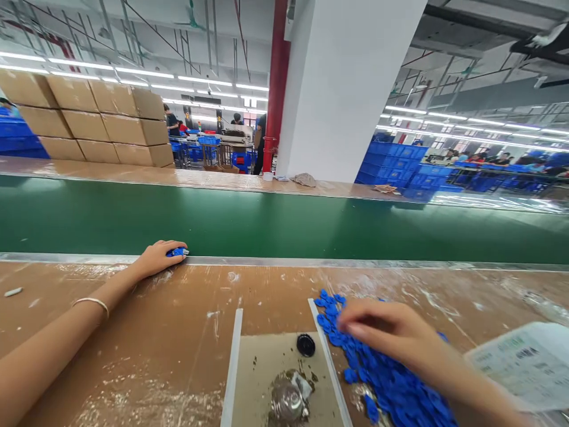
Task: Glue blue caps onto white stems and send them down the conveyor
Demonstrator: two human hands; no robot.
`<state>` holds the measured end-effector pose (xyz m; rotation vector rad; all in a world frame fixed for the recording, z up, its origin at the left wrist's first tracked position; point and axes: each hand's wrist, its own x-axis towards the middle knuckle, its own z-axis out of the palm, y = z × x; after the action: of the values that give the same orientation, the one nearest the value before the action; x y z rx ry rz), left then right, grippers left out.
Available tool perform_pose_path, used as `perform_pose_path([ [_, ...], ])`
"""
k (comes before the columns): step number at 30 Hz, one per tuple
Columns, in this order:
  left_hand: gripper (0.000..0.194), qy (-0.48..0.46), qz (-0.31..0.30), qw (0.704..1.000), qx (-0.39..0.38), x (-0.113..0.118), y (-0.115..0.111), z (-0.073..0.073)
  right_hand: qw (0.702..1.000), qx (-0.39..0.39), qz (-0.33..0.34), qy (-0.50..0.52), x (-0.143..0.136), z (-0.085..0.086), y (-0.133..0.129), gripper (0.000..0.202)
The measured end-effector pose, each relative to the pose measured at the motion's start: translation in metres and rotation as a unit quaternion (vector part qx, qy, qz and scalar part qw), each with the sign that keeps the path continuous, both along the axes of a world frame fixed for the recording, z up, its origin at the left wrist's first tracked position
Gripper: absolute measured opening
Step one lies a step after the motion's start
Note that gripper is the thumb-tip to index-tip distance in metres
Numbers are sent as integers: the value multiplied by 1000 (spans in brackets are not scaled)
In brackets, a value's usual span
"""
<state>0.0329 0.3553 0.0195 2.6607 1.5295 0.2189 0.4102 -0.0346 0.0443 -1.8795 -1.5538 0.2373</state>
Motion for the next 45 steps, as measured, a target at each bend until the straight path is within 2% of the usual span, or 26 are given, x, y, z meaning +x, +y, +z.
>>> perform_pose_path([
  [2,50,-13,-28,1000,3,10,-20,-5,999,-39,-19,-29,-1,-14,11,17],
  [4,51,-22,-60,998,8,20,-46,-11,995,-51,-64,-64,-1,-32,24,24],
  [8,50,-30,-122,992,15,39,-116,-23,985,-64,-95,-127,1,-60,36,28],
  [13,46,-18,-186,982,-12,55,-206,-30,975,-87,-92,-182,0,-72,35,28],
  [17,57,-26,-216,976,-24,54,-250,-31,968,-104,-93,-207,0,-75,35,29],
  [19,60,-47,-246,968,-9,50,-260,-30,966,-114,-100,-211,1,-76,36,28],
  [22,61,-65,-307,949,19,42,-262,-27,962,-129,-122,-206,2,-77,37,25],
  [28,34,-83,-425,901,35,37,-251,-16,959,-138,-148,-200,0,-76,39,22],
  [31,29,-56,-461,885,35,41,-249,-14,959,-134,-154,-194,-2,-74,37,21],
  [35,27,-48,-497,863,76,47,-250,-12,964,-119,-152,-185,-4,-75,38,19],
  [37,24,-55,-495,863,83,46,-256,-8,966,-106,-147,-183,-3,-75,40,19],
  [39,22,-106,-471,875,50,43,-271,-4,969,-91,-144,-177,-3,-72,40,20],
  [41,21,-233,-387,891,-53,40,-296,-2,974,-71,-139,-165,-5,-65,35,22],
  [42,21,-321,-315,883,-131,39,-312,-2,977,-59,-131,-156,-8,-61,31,24],
  [43,20,-399,-224,861,-221,39,-328,-2,981,-48,-121,-147,-13,-56,24,25],
  [44,21,-474,-128,814,-311,41,-345,-4,985,-36,-100,-134,-20,-51,15,26],
  [45,26,-531,-47,747,-397,43,-361,-7,990,-21,-71,-118,-29,-46,5,27],
])
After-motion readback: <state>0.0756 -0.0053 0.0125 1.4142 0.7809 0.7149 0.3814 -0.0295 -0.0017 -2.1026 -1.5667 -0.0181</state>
